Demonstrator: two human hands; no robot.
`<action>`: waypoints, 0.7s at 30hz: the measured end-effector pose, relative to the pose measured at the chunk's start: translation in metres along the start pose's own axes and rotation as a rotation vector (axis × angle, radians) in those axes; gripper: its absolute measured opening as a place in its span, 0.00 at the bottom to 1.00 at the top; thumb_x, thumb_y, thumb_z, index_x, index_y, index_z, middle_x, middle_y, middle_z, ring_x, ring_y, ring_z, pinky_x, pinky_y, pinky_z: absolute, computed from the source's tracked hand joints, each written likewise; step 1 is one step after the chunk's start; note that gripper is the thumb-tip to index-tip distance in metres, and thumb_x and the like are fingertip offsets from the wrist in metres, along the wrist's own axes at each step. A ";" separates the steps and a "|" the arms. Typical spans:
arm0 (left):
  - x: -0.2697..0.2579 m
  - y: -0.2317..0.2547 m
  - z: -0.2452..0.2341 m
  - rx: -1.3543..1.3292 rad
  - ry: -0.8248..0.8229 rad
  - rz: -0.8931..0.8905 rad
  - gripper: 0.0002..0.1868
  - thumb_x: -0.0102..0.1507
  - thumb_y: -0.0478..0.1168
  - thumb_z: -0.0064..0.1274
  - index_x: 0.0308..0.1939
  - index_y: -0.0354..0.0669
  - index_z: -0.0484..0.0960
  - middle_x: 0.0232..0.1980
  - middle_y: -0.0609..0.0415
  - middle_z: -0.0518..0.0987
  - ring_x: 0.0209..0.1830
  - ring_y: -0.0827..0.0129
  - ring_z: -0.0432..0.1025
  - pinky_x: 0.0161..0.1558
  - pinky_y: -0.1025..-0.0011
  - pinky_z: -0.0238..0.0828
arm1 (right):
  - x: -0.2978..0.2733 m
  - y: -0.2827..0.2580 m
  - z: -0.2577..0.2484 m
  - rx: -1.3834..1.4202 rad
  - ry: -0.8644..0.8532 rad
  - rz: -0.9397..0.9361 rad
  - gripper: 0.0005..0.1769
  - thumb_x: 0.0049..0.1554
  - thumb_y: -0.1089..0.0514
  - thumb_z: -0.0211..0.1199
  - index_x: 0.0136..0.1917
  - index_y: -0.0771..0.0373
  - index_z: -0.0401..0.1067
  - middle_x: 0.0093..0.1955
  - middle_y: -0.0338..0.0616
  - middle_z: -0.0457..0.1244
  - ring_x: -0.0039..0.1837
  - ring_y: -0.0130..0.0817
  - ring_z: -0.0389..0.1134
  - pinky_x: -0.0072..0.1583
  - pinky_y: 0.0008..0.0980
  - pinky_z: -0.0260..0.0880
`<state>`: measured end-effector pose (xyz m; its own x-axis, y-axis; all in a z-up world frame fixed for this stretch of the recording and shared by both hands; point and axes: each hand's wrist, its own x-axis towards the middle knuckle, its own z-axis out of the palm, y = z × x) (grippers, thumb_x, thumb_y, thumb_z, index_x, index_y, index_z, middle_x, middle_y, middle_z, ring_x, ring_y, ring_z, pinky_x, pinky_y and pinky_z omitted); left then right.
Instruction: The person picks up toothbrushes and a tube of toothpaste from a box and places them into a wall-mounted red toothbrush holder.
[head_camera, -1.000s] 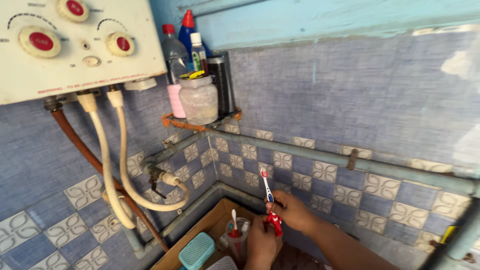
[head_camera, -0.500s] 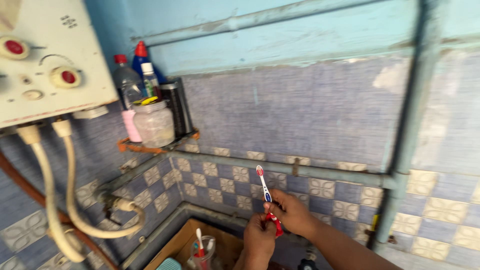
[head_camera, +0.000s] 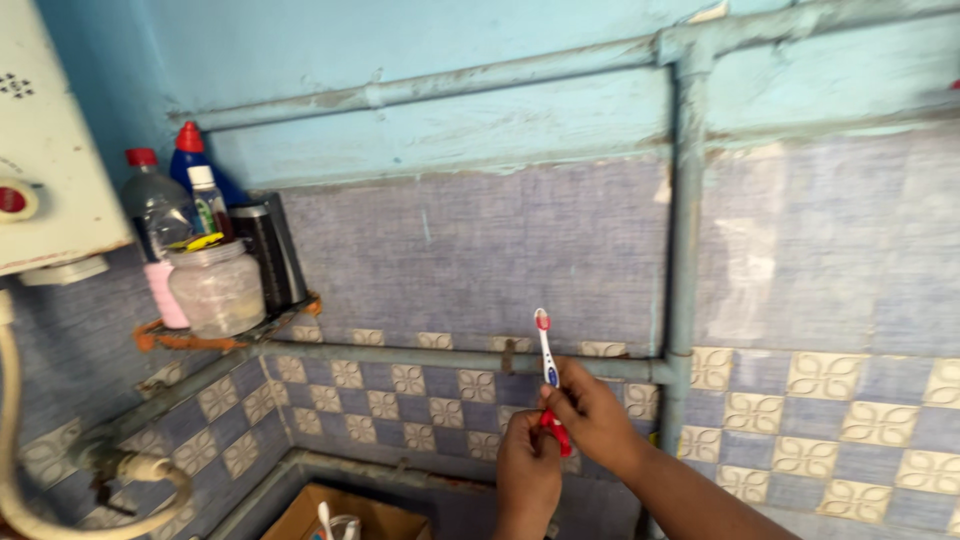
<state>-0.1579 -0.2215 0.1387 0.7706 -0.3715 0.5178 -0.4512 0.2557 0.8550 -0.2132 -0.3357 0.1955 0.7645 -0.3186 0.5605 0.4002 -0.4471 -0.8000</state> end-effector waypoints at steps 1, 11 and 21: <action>-0.001 0.005 0.007 0.009 -0.023 0.013 0.08 0.61 0.31 0.49 0.43 0.37 0.80 0.32 0.52 0.83 0.30 0.72 0.76 0.35 0.71 0.74 | -0.002 -0.003 -0.007 0.013 0.043 -0.021 0.21 0.62 0.61 0.58 0.68 0.61 0.64 0.41 0.39 0.66 0.43 0.24 0.67 0.45 0.26 0.70; -0.016 0.050 0.073 0.052 -0.235 -0.024 0.09 0.63 0.33 0.51 0.47 0.40 0.81 0.36 0.57 0.85 0.32 0.76 0.78 0.37 0.74 0.75 | -0.006 -0.036 -0.102 -0.012 0.378 -0.191 0.30 0.61 0.60 0.58 0.75 0.62 0.54 0.44 0.39 0.67 0.46 0.22 0.66 0.49 0.23 0.68; -0.023 0.059 0.156 -0.017 -0.436 -0.007 0.11 0.65 0.31 0.47 0.51 0.40 0.80 0.40 0.58 0.86 0.32 0.78 0.78 0.37 0.75 0.75 | -0.040 -0.074 -0.183 -0.148 0.432 -0.052 0.18 0.65 0.54 0.53 0.66 0.59 0.67 0.39 0.41 0.67 0.42 0.25 0.63 0.45 0.27 0.67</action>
<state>-0.2723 -0.3368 0.1819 0.5101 -0.7143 0.4792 -0.4364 0.2652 0.8598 -0.3660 -0.4427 0.2714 0.4523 -0.5976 0.6620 0.3321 -0.5760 -0.7469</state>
